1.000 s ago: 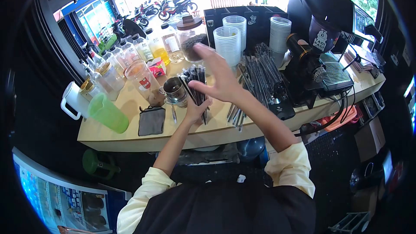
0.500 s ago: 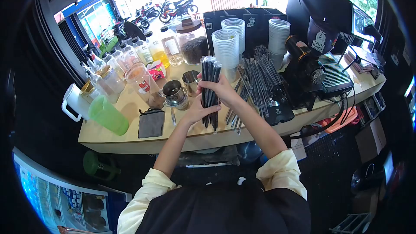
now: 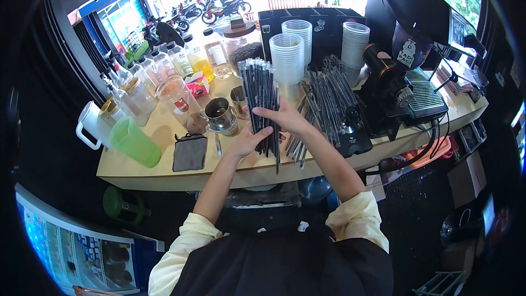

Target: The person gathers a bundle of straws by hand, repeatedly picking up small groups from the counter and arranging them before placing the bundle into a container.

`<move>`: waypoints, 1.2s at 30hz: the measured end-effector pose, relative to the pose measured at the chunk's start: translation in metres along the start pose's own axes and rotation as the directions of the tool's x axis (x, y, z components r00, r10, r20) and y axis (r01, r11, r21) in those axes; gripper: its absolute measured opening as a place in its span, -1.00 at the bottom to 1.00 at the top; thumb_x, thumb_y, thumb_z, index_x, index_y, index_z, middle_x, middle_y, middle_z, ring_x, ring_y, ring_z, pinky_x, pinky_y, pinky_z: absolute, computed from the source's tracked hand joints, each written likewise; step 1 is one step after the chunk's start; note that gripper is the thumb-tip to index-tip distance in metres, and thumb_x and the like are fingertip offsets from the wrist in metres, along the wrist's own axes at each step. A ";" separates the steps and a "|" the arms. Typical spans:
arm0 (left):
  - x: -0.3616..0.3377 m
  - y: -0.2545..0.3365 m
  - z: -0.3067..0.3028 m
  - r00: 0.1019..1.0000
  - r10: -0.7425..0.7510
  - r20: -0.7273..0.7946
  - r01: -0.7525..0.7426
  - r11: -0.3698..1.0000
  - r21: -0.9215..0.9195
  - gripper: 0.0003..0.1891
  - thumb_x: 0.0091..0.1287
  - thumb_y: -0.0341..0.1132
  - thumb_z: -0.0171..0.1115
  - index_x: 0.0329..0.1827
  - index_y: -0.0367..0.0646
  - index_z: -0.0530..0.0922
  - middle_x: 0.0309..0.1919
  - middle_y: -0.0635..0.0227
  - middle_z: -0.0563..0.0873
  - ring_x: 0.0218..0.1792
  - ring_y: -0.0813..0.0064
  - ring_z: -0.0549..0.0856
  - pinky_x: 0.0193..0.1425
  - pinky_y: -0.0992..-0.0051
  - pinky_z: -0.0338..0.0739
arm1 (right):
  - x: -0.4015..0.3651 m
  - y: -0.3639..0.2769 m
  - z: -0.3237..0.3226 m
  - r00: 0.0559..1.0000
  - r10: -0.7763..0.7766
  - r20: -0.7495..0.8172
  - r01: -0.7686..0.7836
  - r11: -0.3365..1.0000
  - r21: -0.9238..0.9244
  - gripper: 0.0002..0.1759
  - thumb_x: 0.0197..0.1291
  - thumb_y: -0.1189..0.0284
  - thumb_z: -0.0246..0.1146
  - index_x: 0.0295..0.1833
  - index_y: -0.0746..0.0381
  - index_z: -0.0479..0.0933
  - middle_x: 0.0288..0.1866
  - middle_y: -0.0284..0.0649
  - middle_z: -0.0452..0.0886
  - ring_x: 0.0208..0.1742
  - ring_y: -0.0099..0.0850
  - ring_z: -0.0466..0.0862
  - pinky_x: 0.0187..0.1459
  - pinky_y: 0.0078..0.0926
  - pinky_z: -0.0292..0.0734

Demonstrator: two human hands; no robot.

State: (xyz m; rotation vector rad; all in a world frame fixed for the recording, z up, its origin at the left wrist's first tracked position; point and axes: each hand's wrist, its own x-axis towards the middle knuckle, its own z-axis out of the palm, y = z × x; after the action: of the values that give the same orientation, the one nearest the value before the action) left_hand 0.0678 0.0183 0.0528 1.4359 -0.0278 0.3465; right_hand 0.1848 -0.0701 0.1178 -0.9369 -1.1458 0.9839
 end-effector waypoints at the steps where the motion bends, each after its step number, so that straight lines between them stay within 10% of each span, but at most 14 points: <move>1: 0.000 -0.001 -0.001 1.000 0.005 -0.028 -0.005 1.000 0.009 -0.67 0.32 -0.31 0.07 0.07 -0.29 0.32 -0.18 0.14 0.63 -0.21 0.32 0.68 -0.13 0.40 0.61 | -0.002 0.002 0.002 1.000 -0.006 0.002 0.006 0.999 -0.034 -0.54 0.13 0.36 0.23 0.09 0.37 0.36 -0.02 -0.11 0.56 -0.09 -0.37 0.60 -0.09 -0.42 0.55; 7: 0.000 0.003 0.003 0.999 0.023 -0.024 -0.024 0.998 -0.065 -0.69 0.34 -0.27 0.05 0.03 -0.30 0.37 -0.16 0.14 0.62 -0.19 0.32 0.67 -0.15 0.40 0.60 | -0.004 0.006 0.000 0.999 -0.029 -0.044 0.030 0.999 0.021 -0.53 0.30 0.16 0.01 0.13 0.30 0.33 -0.16 -0.19 0.61 -0.24 -0.55 0.61 -0.23 -0.57 0.56; 10: 0.000 0.006 0.006 1.000 -0.009 -0.022 0.007 0.996 -0.089 -0.69 0.34 -0.26 0.05 0.03 -0.29 0.38 -0.17 0.15 0.61 -0.19 0.35 0.66 -0.16 0.41 0.60 | -0.005 -0.002 -0.006 0.971 0.196 -0.138 -0.218 0.962 -0.164 -0.52 0.33 0.08 -0.09 0.14 0.24 0.30 -0.28 -0.30 0.56 -0.41 -0.68 0.54 -0.44 -0.71 0.48; 13: -0.001 0.009 0.011 0.999 -0.026 -0.027 0.023 0.995 -0.099 -0.67 0.33 -0.26 0.08 0.04 -0.29 0.38 -0.21 0.18 0.62 -0.22 0.39 0.65 -0.15 0.43 0.59 | 0.001 0.001 -0.003 0.970 -0.010 -0.242 -0.040 0.979 -0.202 -0.52 0.35 0.05 -0.16 0.12 0.21 0.29 -0.35 -0.39 0.49 -0.55 -0.78 0.42 -0.61 -0.79 0.32; 19: -0.004 0.005 0.010 1.000 -0.029 0.011 0.030 0.998 -0.060 -0.65 0.25 -0.28 0.19 0.00 -0.30 0.40 -0.27 0.24 0.62 -0.26 0.46 0.64 -0.17 0.47 0.58 | 0.018 0.005 -0.022 0.959 -0.192 -0.208 0.113 0.934 -0.339 -0.45 0.36 0.04 -0.21 0.22 0.24 0.26 -0.11 -0.35 0.44 -0.13 -0.66 0.38 -0.03 -0.59 0.32; 26: -0.005 0.003 0.007 1.000 0.017 -0.018 -0.019 0.989 -0.149 -0.73 0.23 -0.31 0.21 -0.09 -0.25 0.43 -0.32 0.30 0.61 -0.29 0.48 0.64 -0.17 0.46 0.58 | 0.021 0.004 -0.031 0.987 -0.082 -0.142 0.083 0.997 0.003 -0.41 0.36 0.03 -0.20 0.33 0.19 0.15 -0.02 -0.37 0.44 -0.11 -0.67 0.43 -0.03 -0.61 0.35; 30: -0.004 0.000 0.009 1.000 0.010 0.004 -0.009 0.992 -0.125 -0.74 0.24 -0.31 0.20 -0.09 -0.24 0.42 -0.32 0.30 0.60 -0.30 0.49 0.63 -0.18 0.47 0.58 | 0.013 0.000 -0.015 0.966 -0.128 -0.225 0.100 0.986 -0.132 -0.39 0.33 0.03 -0.12 0.34 0.19 0.13 -0.03 -0.35 0.46 -0.13 -0.67 0.47 -0.07 -0.60 0.38; 36: -0.002 -0.002 0.005 0.998 0.014 -0.060 -0.014 1.000 -0.003 -0.72 0.27 -0.31 0.15 -0.04 -0.27 0.40 -0.27 0.22 0.61 -0.24 0.41 0.65 -0.15 0.39 0.59 | -0.004 0.001 -0.013 0.995 0.084 0.056 -0.057 0.923 -0.381 -0.53 0.20 0.28 0.18 0.13 0.31 0.31 -0.08 -0.28 0.53 -0.12 -0.62 0.52 -0.06 -0.60 0.44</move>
State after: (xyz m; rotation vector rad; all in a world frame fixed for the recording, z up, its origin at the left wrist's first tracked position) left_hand 0.0678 0.0125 0.0511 1.4222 0.0102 0.4004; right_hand 0.1973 -0.0751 0.1137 -1.2677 -1.4024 0.8725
